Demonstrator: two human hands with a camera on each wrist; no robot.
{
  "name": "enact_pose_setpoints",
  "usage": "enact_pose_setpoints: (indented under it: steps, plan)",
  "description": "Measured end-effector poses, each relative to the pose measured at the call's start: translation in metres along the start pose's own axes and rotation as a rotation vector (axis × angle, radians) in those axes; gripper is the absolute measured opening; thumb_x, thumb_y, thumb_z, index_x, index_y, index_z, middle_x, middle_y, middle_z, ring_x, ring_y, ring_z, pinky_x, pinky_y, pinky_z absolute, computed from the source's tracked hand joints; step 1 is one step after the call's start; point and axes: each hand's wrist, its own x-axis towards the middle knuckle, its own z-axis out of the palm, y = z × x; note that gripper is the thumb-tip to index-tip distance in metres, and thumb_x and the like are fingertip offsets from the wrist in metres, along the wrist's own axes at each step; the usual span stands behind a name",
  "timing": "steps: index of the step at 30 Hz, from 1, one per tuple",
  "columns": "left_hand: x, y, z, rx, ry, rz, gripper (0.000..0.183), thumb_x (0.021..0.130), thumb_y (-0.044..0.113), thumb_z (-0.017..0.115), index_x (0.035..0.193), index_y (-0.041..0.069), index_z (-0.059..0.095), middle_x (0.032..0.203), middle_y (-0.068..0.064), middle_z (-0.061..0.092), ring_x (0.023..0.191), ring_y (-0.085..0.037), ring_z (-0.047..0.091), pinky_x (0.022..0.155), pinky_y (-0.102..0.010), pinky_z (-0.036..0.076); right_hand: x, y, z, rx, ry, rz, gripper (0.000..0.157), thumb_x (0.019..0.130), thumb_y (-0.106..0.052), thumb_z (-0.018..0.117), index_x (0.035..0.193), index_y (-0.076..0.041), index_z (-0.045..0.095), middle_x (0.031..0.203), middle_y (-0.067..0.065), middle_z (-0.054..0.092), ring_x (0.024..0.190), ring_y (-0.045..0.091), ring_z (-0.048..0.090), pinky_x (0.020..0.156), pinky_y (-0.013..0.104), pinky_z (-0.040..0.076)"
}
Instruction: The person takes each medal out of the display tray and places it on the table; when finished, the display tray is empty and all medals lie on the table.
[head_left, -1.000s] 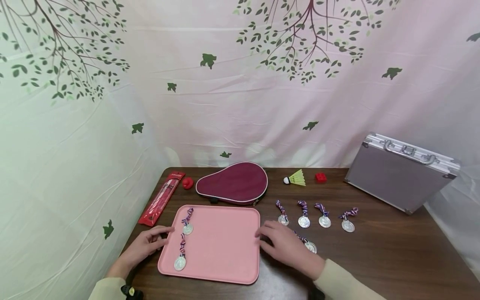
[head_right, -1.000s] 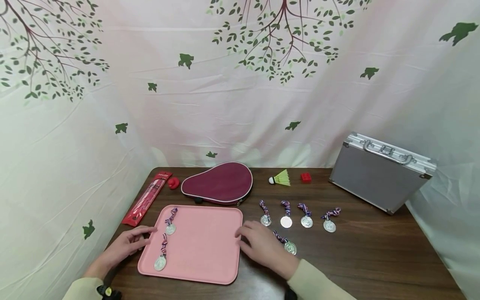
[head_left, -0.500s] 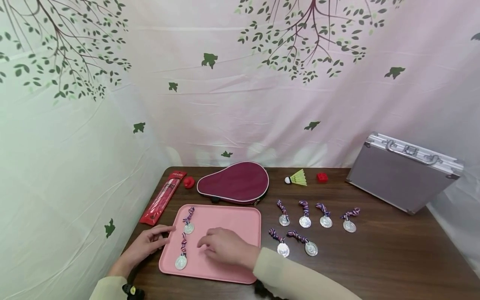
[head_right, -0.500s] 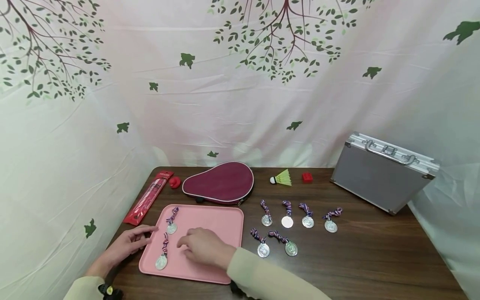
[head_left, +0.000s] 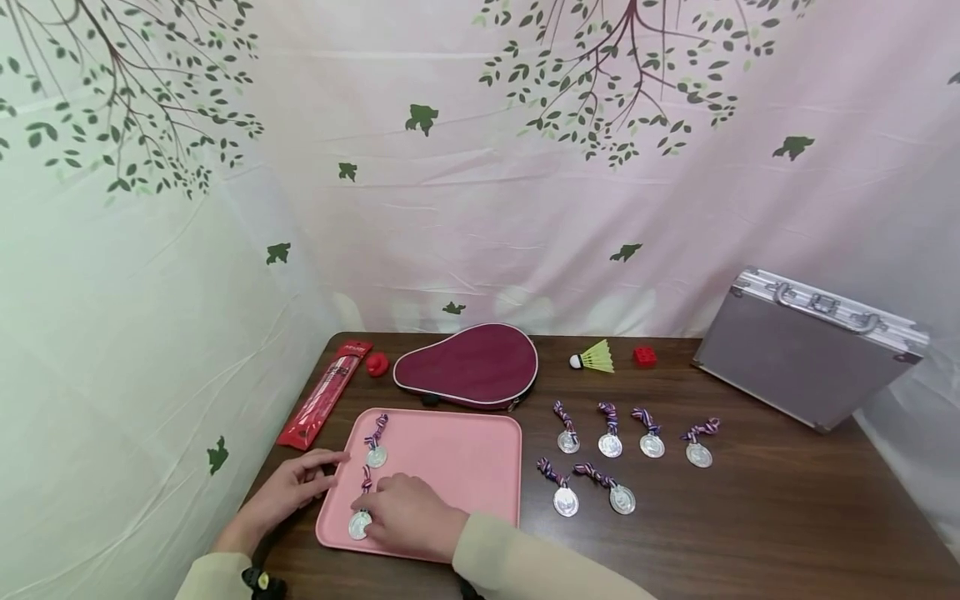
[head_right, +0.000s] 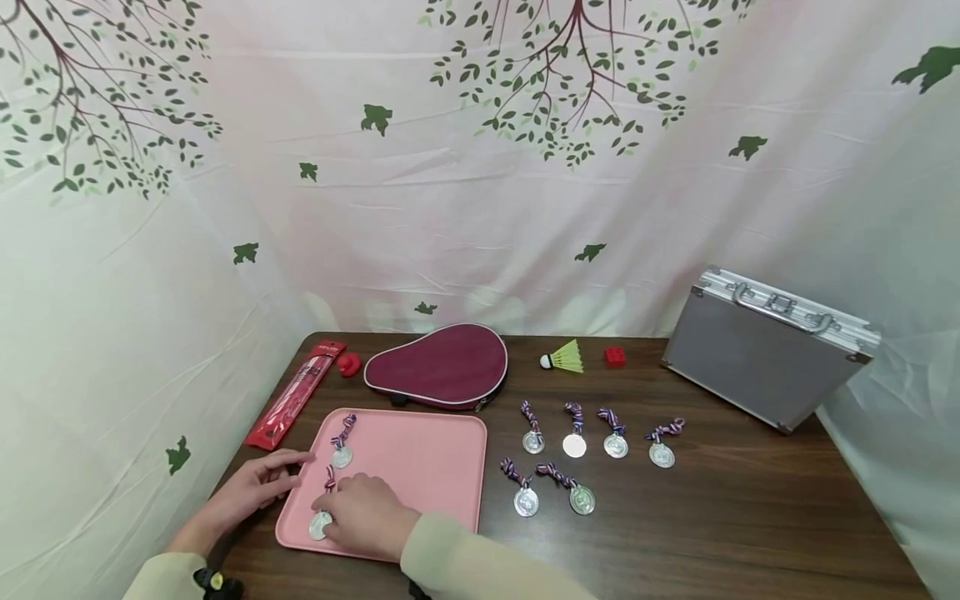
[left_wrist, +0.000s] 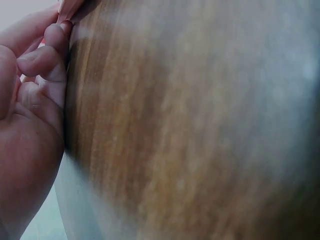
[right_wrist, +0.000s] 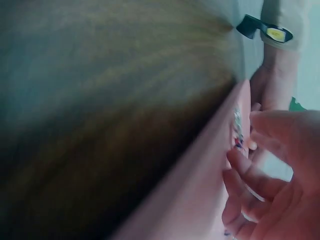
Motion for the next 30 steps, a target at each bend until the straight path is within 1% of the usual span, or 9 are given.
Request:
enact_pose_setpoints:
  steps: [2, 7, 10, 13, 19, 21, 24, 27, 30]
  plan:
    - [0.001, 0.001, 0.0, 0.001, -0.005, -0.004, 0.039, 0.087, 0.034, 0.068, 0.125, 0.027, 0.063, 0.12, -0.004, 0.057, 0.067, -0.024, 0.049, 0.055, -0.027, 0.042, 0.002, -0.003, 0.004, -0.02, 0.005, 0.028, 0.029, 0.087, -0.038, 0.066, 0.116, -0.039, 0.066, 0.091, -0.015, 0.061, 0.075, 0.004, 0.051, 0.06, 0.024, 0.04]
    - [0.002, 0.005, 0.001, 0.001, -0.015, -0.017, 0.039, 0.087, 0.035, 0.068, 0.125, 0.028, 0.062, 0.117, -0.006, 0.057, 0.063, -0.023, 0.049, 0.052, -0.027, 0.042, 0.004, -0.005, 0.011, -0.056, 0.012, 0.084, 0.025, 0.086, -0.043, 0.067, 0.111, -0.041, 0.067, 0.089, -0.012, 0.059, 0.075, 0.007, 0.048, 0.058, 0.026, 0.039]
    - [0.001, 0.005, 0.001, 0.006, -0.015, -0.019, 0.039, 0.088, 0.036, 0.067, 0.126, 0.028, 0.062, 0.117, -0.007, 0.057, 0.061, -0.023, 0.05, 0.051, -0.027, 0.042, 0.003, -0.007, 0.014, -0.077, 0.013, 0.106, 0.026, 0.083, -0.048, 0.068, 0.109, -0.042, 0.067, 0.089, -0.011, 0.058, 0.075, 0.008, 0.048, 0.058, 0.027, 0.039]
    - [0.001, 0.002, 0.002, 0.007, -0.015, -0.032, 0.04, 0.087, 0.036, 0.067, 0.126, 0.028, 0.061, 0.118, -0.006, 0.057, 0.062, -0.022, 0.05, 0.051, -0.027, 0.042, 0.002, -0.009, 0.016, -0.093, 0.016, 0.109, 0.029, 0.081, -0.051, 0.07, 0.108, -0.043, 0.067, 0.091, -0.011, 0.058, 0.078, 0.008, 0.049, 0.059, 0.027, 0.039]
    - [0.0, -0.005, 0.004, -0.02, -0.017, -0.058, 0.042, 0.088, 0.034, 0.067, 0.129, 0.026, 0.06, 0.12, -0.006, 0.056, 0.065, -0.023, 0.05, 0.053, -0.027, 0.042, 0.0, -0.013, 0.016, -0.087, 0.013, 0.092, 0.031, 0.078, -0.05, 0.073, 0.108, -0.044, 0.066, 0.096, -0.013, 0.058, 0.082, 0.006, 0.051, 0.062, 0.026, 0.039]
    - [-0.001, -0.004, 0.005, -0.023, -0.011, -0.058, 0.042, 0.088, 0.034, 0.067, 0.129, 0.025, 0.06, 0.12, -0.006, 0.056, 0.066, -0.023, 0.05, 0.054, -0.027, 0.041, -0.001, -0.012, 0.016, -0.064, 0.022, 0.081, 0.031, 0.078, -0.046, 0.074, 0.108, -0.043, 0.066, 0.093, -0.014, 0.058, 0.079, 0.005, 0.05, 0.062, 0.025, 0.038]
    - [-0.001, -0.003, 0.005, -0.01, -0.001, -0.049, 0.041, 0.088, 0.035, 0.067, 0.127, 0.026, 0.061, 0.118, -0.006, 0.057, 0.066, -0.022, 0.05, 0.054, -0.026, 0.041, -0.002, -0.01, 0.015, -0.021, 0.061, 0.045, 0.03, 0.077, -0.037, 0.076, 0.106, -0.038, 0.068, 0.085, -0.016, 0.056, 0.073, 0.002, 0.049, 0.06, 0.022, 0.037]
    - [-0.001, 0.0, 0.005, 0.007, 0.002, -0.039, 0.041, 0.087, 0.036, 0.068, 0.126, 0.027, 0.062, 0.117, -0.007, 0.057, 0.065, -0.021, 0.05, 0.053, -0.027, 0.041, -0.004, -0.006, 0.013, 0.075, 0.087, 0.008, 0.029, 0.076, -0.024, 0.076, 0.104, -0.031, 0.07, 0.081, -0.016, 0.055, 0.069, -0.002, 0.047, 0.061, 0.016, 0.036]
    - [-0.001, 0.003, 0.004, 0.012, 0.0, -0.032, 0.041, 0.087, 0.037, 0.068, 0.125, 0.026, 0.062, 0.116, -0.007, 0.057, 0.063, -0.021, 0.05, 0.052, -0.027, 0.042, -0.008, 0.0, 0.009, 0.215, 0.077, -0.012, 0.028, 0.078, -0.014, 0.074, 0.103, -0.026, 0.071, 0.08, -0.017, 0.055, 0.07, -0.005, 0.045, 0.064, 0.011, 0.035]
